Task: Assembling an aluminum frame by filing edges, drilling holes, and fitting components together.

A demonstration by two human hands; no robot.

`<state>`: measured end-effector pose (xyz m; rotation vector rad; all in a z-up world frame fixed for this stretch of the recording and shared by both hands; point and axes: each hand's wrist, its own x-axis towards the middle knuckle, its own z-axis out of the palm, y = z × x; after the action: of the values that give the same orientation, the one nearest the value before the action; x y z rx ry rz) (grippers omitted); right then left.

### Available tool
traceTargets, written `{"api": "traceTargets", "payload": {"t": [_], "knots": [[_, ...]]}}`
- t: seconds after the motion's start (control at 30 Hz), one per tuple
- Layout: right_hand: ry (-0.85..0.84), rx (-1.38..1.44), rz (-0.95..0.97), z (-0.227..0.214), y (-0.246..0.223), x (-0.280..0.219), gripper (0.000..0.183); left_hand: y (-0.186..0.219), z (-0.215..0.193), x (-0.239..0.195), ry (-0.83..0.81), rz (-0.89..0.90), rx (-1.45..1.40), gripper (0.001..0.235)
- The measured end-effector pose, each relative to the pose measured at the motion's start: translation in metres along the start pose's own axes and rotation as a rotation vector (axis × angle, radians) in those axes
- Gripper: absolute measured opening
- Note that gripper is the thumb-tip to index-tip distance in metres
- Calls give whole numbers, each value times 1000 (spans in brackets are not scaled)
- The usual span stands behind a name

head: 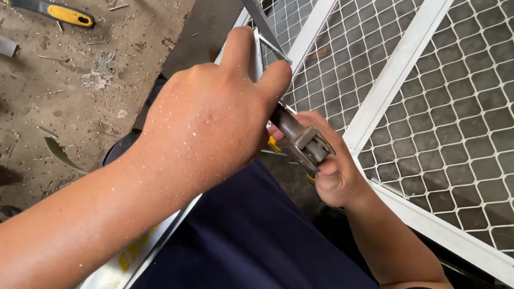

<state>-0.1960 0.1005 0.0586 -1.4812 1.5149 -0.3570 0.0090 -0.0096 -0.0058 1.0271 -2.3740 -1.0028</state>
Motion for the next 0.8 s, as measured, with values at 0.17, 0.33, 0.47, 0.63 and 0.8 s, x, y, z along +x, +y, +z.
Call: {"api": "traceTargets", "payload": {"t": [0.17, 0.33, 0.47, 0.63, 0.8], "knots": [[57, 119, 64, 11, 9, 2, 100, -5, 2, 2, 2, 11, 15, 37], [241, 100, -130, 28, 42, 10, 99, -6, 6, 3, -44, -9, -12, 36], [194, 75, -149, 23, 27, 12, 95, -7, 6, -3, 44, -7, 48, 45], [159, -270, -58, 14, 7, 6, 100, -4, 3, -6, 105, -72, -39, 45], [115, -162, 87, 21, 51, -17, 94, 0, 14, -9, 249, -176, 186, 55]]}}
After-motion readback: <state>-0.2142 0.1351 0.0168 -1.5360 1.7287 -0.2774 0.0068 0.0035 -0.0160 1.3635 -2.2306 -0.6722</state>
